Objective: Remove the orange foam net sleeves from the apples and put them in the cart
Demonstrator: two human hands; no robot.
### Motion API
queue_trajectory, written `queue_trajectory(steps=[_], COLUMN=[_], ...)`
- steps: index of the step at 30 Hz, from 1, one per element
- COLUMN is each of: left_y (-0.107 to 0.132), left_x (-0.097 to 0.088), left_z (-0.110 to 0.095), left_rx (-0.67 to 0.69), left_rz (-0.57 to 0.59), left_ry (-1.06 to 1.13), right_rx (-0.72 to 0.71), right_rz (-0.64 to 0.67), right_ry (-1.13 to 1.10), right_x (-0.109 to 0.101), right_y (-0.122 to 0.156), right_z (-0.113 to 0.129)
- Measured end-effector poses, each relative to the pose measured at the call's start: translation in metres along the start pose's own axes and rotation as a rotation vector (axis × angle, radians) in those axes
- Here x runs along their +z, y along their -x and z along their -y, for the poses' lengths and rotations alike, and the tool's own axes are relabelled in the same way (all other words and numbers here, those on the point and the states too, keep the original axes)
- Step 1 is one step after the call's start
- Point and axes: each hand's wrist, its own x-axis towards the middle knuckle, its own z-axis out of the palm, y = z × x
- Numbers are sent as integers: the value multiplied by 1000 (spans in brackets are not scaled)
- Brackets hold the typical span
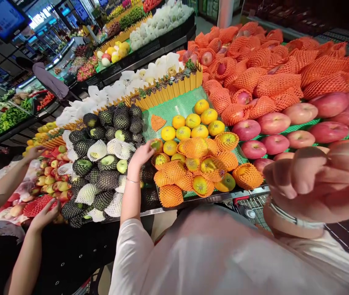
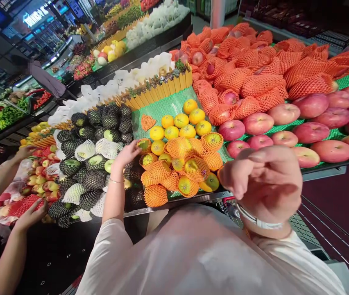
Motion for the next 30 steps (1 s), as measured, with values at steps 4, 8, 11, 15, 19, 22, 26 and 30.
queue_trajectory(steps=[4, 8, 11, 15, 19, 22, 26, 30], left_y=[-71, -138, -159, -163, -154, -123, -30, 70], left_x=[-16, -3, 4, -1, -15, -22, -20, -8], left_z=[-6, -11, -7, -1, -9, -29, -71, -114], left_rx=[-173, -502, -601, -638, -497, -330, 139, 559], left_rz=[-295, -198, -173, -209, -310, -436, -430, -127], left_ry=[-66, 46, 70, 83, 97, 89, 23, -5], right_rx=[-30, 49, 76, 159, 221, 275, 257, 114], right_rz=[-143, -352, -436, -431, -392, -278, -139, 23], right_ry=[-114, -45, -8, 40, 25, 28, 112, 242], right_x=[-15, -38, -47, -53, -50, -43, -33, -21], right_y=[-10, -1, 11, 24, 29, 28, 29, 31], right_z=[-6, -13, -14, -19, -31, -48, -72, -81])
